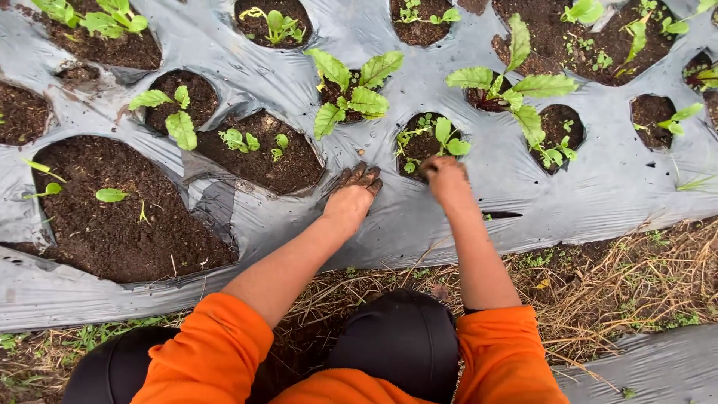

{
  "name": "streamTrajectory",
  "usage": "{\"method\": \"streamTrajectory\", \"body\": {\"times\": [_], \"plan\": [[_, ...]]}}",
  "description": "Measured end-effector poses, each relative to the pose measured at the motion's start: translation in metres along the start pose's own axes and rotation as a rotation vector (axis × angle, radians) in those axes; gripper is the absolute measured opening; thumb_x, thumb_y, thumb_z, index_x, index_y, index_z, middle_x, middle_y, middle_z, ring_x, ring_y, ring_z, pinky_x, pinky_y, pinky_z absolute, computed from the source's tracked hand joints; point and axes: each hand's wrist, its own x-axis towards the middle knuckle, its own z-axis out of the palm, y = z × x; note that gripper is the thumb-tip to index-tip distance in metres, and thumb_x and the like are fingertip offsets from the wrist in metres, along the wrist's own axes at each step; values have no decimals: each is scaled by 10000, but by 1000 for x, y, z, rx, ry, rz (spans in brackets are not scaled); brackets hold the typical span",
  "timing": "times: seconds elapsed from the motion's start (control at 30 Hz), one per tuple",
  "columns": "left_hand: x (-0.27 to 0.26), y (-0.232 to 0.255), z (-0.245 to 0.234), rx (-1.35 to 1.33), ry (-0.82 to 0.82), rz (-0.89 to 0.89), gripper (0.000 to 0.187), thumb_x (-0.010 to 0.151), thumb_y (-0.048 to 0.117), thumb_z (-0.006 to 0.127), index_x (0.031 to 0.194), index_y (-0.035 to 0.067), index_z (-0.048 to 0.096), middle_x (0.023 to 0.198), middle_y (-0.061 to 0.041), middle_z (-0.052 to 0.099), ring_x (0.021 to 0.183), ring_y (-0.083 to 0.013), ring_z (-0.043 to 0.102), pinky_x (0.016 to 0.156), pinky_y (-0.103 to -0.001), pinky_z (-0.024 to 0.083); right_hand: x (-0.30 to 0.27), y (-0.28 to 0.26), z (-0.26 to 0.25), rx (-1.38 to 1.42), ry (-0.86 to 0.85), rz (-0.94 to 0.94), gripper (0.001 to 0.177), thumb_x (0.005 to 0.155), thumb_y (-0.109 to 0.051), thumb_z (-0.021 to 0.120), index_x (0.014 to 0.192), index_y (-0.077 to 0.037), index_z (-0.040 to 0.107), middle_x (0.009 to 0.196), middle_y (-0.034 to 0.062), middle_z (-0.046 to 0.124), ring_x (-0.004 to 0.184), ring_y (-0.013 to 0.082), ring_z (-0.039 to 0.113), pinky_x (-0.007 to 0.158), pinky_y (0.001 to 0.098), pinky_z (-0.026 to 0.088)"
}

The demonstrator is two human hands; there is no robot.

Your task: The person kneels on the ground and weeds around small plants growing through holes in a black plastic sheet. They pull out small unwanted plants by hand and discard them to the side.

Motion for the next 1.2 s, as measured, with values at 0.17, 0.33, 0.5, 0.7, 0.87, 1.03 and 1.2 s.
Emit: {"method": "streamTrajectory", "body": {"times": [0.17,0.33,0.5,0.7,0.87,1.03,1.2], "plan": [[3,0,5,20,-62,-8,508,920,76,627,1422,157,619,1548,-103,520,1442,-365,436,1213,-565,292,32,0,19,73,-12,-24,216,972,-277,659,1124,-176,774,915,157,738,898,384,742,843,504,579],[3,-7,22,-15,-47,-29,523,929,63,605,1439,179,608,1564,-80,503,1450,-360,428,1230,-550,265,75,-25,21,160,136,158,370,933,-167,733,1283,-64,669,1130,246,676,1124,408,669,897,520,585],[2,-6,20,13,-28,-24,501,924,88,608,1413,194,636,1549,-63,528,1447,-344,443,1229,-551,274,91,-42,1,340,-54,305,452,1024,-59,596,1442,99,530,1405,363,529,1357,498,496,1126,601,456],[4,-6,17,43,-54,-28,514,931,116,608,1432,235,606,1563,-30,508,1455,-319,433,1235,-531,259,59,-11,-83,735,-176,354,267,1027,-139,659,1290,-109,694,1246,182,510,1013,320,689,734,382,672],[7,-1,14,-9,-131,-56,550,926,85,623,1461,208,584,1611,-47,446,1493,-349,367,1247,-547,222,45,81,-68,-10,-177,113,243,1009,-241,610,1160,-123,760,1015,283,711,994,501,715,876,606,591],[5,7,-7,-77,-157,-88,578,915,54,626,1472,195,563,1639,-65,391,1505,-370,334,1237,-571,238,58,81,-10,-183,-120,87,235,932,-267,716,1129,-143,753,1033,169,667,979,401,735,783,543,621],[5,5,3,-18,-92,-75,545,921,84,629,1451,197,575,1635,-45,402,1513,-337,326,1258,-553,190,41,31,-31,-109,-107,129,323,944,-204,733,1214,-29,712,1183,243,641,1115,467,664,860,622,581]]}}
